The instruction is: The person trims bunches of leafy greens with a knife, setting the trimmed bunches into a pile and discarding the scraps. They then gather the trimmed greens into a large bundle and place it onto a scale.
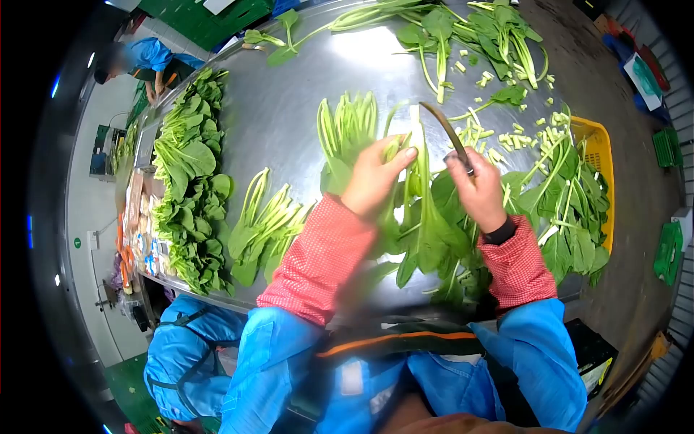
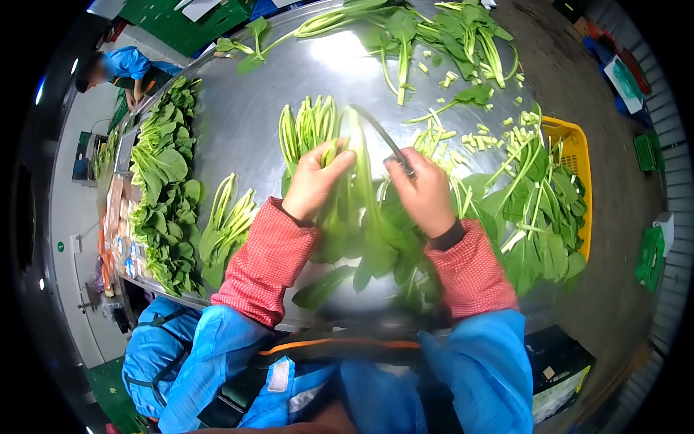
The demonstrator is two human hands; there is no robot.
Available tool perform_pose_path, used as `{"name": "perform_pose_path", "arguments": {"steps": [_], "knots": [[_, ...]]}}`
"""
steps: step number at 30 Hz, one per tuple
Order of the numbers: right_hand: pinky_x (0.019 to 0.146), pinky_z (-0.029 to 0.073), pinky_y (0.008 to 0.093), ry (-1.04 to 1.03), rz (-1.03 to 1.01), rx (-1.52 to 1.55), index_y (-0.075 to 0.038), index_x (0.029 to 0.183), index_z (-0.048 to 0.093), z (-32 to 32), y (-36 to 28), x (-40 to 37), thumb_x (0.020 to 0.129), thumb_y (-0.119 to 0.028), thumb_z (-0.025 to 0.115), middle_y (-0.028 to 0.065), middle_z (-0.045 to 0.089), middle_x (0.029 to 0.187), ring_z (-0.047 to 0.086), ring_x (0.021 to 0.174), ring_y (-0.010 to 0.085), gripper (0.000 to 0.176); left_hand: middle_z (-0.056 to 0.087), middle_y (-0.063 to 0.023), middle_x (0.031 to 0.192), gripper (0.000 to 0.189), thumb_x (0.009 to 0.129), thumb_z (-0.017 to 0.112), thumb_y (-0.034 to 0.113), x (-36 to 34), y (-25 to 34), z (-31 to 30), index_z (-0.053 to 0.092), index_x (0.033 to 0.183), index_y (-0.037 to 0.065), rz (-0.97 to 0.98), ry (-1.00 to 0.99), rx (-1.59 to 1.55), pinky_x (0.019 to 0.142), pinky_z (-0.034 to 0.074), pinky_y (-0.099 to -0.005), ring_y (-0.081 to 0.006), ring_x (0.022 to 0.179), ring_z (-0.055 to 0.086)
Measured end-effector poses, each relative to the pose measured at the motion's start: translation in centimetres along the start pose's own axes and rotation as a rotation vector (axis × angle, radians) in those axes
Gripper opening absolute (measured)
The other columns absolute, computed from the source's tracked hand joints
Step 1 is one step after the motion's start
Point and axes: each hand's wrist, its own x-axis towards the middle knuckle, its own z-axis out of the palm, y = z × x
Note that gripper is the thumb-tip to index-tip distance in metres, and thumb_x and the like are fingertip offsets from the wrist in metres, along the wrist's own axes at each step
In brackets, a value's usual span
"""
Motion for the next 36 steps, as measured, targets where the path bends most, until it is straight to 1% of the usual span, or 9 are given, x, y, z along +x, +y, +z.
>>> {"name": "perform_pose_path", "arguments": {"steps": [5,9,10,16,21,24,29,31,36], "knots": [[0.057,0.050,0.0346,-0.041,-0.283,-0.612,-0.007,0.082,0.060,-3.1,0.0,1.1,0.084,-0.015,0.063,0.0078,0.065,0.079,0.063,0.064,0.0274,0.009,0.064,0.0012,0.096,0.033,0.089,0.065,0.014,-2.0,1.0,1.2,0.060,0.118,-0.001,-0.072,-0.130,0.152,0.076,0.048,-0.0216,-0.0056,0.083,0.058],[0.056,0.049,0.0385,-0.081,-0.013,-0.661,-0.009,0.085,0.063,-4.2,4.9,-0.3,0.085,-0.016,0.062,0.0099,0.065,0.083,0.062,0.066,0.0292,0.007,0.064,0.0010,0.096,0.032,0.089,0.065,0.014,-2.9,0.8,0.7,0.059,0.117,-0.002,-0.085,-0.096,-0.013,0.079,0.047,-0.0227,-0.0060,0.086,0.057],[0.061,0.051,0.0344,-0.166,0.311,-0.533,-0.007,0.094,0.065,-4.7,4.6,-0.4,0.088,-0.019,0.061,0.0082,0.067,0.084,0.064,0.069,0.0230,0.014,0.063,0.0004,0.098,0.035,0.090,0.063,0.016,-3.0,0.7,0.4,0.057,0.120,-0.001,-0.114,-0.105,-0.022,0.080,0.048,-0.0238,-0.0072,0.087,0.058],[0.070,0.046,0.0238,-0.305,0.389,0.435,0.000,0.101,0.063,-1.0,0.8,-1.2,0.087,-0.021,0.067,0.0011,0.064,0.083,0.057,0.075,0.0088,0.026,0.062,-0.0052,0.109,0.039,0.094,0.056,0.024,-2.6,-2.2,-1.2,0.050,0.124,0.001,-0.216,-0.178,-0.151,0.085,0.049,-0.0287,-0.0141,0.093,0.061],[0.063,0.045,0.0241,-0.193,0.523,0.265,-0.001,0.091,0.063,1.8,6.2,-0.5,0.088,-0.024,0.065,0.0006,0.061,0.074,0.056,0.068,0.0097,0.023,0.062,-0.0125,0.107,0.039,0.091,0.058,0.033,-5.5,2.6,-7.4,0.051,0.117,0.005,-0.148,-0.256,-0.427,0.084,0.051,-0.0412,-0.0235,0.089,0.063],[0.064,0.045,0.0262,-0.263,0.339,0.118,0.000,0.091,0.063,4.4,6.4,0.0,0.087,-0.024,0.065,0.0039,0.063,0.074,0.058,0.069,0.0121,0.024,0.060,-0.0062,0.085,0.028,0.094,0.053,0.028,-7.1,4.2,-13.3,0.050,0.113,0.007,-0.153,-0.013,-0.118,0.062,0.050,-0.0291,-0.0159,0.067,0.058],[0.066,0.050,0.0349,-0.256,0.343,0.047,0.003,0.095,0.062,11.2,6.0,3.7,0.083,-0.039,0.066,0.0162,0.065,0.076,0.065,0.069,0.0244,0.043,0.060,-0.0143,0.089,0.035,0.086,0.063,0.021,-8.2,-1.6,-23.6,0.054,0.116,0.006,-0.033,0.405,1.477,0.077,0.051,-0.0388,-0.0290,0.081,0.062],[0.072,0.051,0.0391,-0.259,0.336,-0.096,0.003,0.102,0.059,14.3,6.0,5.3,0.081,-0.047,0.066,0.0209,0.066,0.082,0.067,0.078,0.0321,0.054,0.053,-0.0191,0.109,0.067,0.070,0.079,0.028,-9.5,-3.9,-24.1,0.051,0.127,0.008,-0.303,0.430,1.572,0.086,0.047,-0.0435,-0.0339,0.102,0.055],[0.074,0.051,0.0451,-0.314,0.423,-0.356,0.002,0.098,0.058,19.4,7.4,5.9,0.077,-0.040,0.066,0.0237,0.066,0.083,0.064,0.082,0.0403,0.048,0.054,-0.0217,0.123,0.075,0.072,0.079,0.027,-7.1,-7.9,-21.9,0.044,0.134,0.002,0.105,0.486,1.185,0.097,0.043,-0.0406,-0.0330,0.114,0.052]]}}
